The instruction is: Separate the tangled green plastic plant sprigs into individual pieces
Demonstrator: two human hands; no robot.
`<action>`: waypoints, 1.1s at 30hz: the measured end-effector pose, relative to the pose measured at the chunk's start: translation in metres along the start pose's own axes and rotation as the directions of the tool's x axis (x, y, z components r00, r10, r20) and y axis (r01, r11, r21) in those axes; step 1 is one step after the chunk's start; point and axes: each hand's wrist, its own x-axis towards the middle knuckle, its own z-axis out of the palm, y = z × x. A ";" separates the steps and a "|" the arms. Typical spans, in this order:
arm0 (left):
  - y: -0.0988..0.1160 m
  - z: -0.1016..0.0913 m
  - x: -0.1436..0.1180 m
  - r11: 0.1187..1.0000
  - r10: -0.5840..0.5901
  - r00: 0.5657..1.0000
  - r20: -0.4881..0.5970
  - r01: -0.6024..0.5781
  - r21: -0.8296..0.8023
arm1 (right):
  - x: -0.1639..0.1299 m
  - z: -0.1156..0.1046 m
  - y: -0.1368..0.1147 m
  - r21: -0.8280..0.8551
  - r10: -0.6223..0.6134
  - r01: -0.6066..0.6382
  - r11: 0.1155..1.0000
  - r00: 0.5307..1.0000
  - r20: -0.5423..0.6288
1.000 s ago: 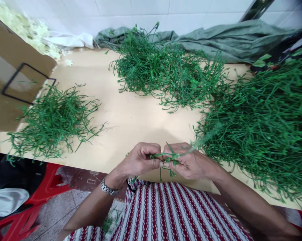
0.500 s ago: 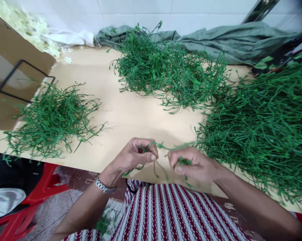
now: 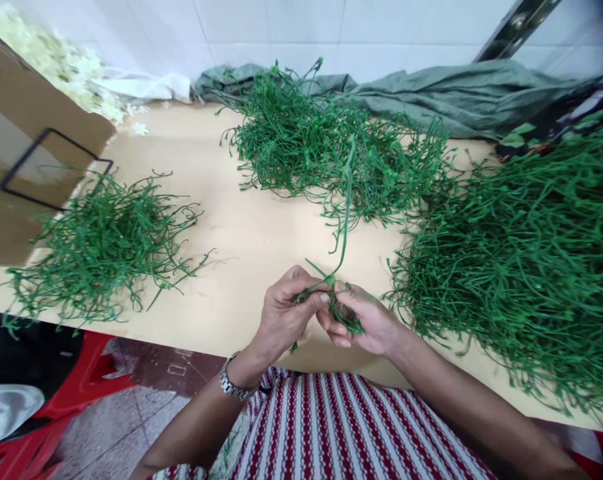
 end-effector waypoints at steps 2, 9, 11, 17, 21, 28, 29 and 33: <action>0.002 -0.001 0.000 0.995 0.021 1.000 0.021 -0.023 0.101 | -0.001 -0.004 -0.003 -0.042 0.030 -0.030 0.999 1.000 -0.001; 0.013 -0.011 0.002 0.978 -0.106 0.971 0.216 0.062 0.199 | -0.002 -0.006 -0.008 -0.190 0.076 -0.073 0.979 0.997 0.009; 0.017 -0.011 0.001 0.971 -0.132 0.964 0.231 0.078 0.228 | -0.003 -0.005 -0.009 -0.273 0.044 -0.044 0.961 0.999 -0.006; 0.025 -0.009 0.002 0.885 -0.101 0.988 0.116 0.036 0.464 | -0.008 0.002 -0.017 -0.800 -0.189 0.100 0.592 0.982 -0.016; 0.027 -0.014 0.003 0.894 -0.249 0.934 0.255 0.120 0.432 | -0.012 0.006 -0.023 -0.918 -0.213 0.175 0.355 0.972 0.102; 0.019 -0.011 -0.002 0.858 -0.427 0.861 0.277 0.483 -0.175 | -0.008 0.004 -0.020 -0.686 -0.143 0.250 0.683 0.967 0.211; 0.019 -0.009 -0.002 0.836 -0.435 0.860 0.265 0.496 -0.235 | -0.006 0.004 -0.016 -0.615 -0.140 0.234 0.753 0.970 0.198; 0.019 -0.002 -0.004 0.799 -0.419 0.878 0.231 0.477 -0.367 | 0.001 0.005 -0.001 -0.369 -0.147 0.178 0.912 0.983 0.110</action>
